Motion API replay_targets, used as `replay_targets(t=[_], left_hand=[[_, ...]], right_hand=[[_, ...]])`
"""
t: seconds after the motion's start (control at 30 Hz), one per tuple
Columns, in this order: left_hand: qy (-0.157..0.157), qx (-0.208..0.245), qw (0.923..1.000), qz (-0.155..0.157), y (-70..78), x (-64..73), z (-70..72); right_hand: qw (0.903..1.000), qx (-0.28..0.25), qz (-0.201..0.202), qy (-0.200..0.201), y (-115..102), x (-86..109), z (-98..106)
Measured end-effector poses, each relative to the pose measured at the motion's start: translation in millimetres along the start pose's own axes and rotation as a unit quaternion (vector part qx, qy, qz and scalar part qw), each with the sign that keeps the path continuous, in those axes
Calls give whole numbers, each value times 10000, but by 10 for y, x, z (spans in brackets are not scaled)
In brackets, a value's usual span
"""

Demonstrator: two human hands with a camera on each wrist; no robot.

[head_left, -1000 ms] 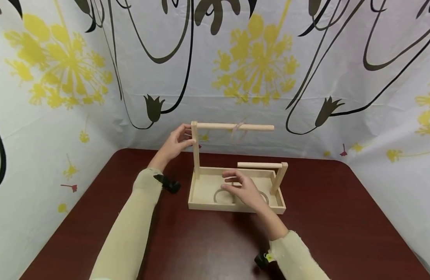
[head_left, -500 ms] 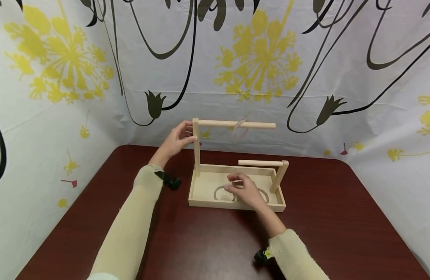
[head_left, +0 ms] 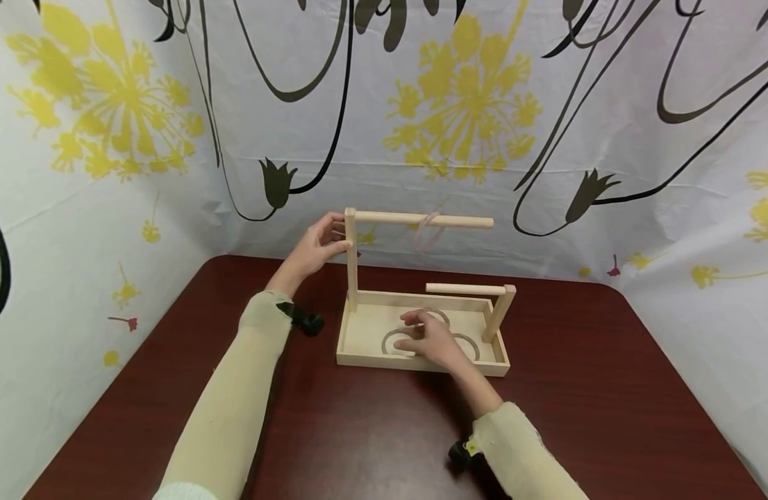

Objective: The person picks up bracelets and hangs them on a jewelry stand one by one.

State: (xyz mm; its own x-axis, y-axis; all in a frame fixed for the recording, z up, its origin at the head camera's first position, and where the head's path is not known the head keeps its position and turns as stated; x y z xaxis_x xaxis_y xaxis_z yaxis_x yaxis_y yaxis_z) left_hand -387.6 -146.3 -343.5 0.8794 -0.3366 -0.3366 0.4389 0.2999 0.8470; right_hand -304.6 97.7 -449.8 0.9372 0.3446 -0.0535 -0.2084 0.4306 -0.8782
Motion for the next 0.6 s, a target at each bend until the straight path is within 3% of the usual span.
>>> replay_targets(t=[0.4,0.6], left_hand=[[-18,24,9999,98,3,-10,-13],[-6,-35,9999,98,8,-3,-2]], right_hand=[[9955,885,-168,-287,-41,-54,-102],[9805,1858,-326,-549,-115,-123,-151]])
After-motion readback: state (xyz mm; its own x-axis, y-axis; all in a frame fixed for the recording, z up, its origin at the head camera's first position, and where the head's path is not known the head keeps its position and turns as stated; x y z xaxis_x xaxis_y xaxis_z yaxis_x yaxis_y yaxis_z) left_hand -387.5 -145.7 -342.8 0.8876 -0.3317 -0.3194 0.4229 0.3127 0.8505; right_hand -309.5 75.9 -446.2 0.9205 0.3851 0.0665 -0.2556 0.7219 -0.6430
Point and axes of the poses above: each hand's wrist, its own x-axis away from the middle knuckle, its own z-axis out of the back of the hand, y = z × x, the point moved 5 cm from there along -x, towards the middle knuckle, and after that the axes turned 6 degrees about -x, right-handed, at the moved point
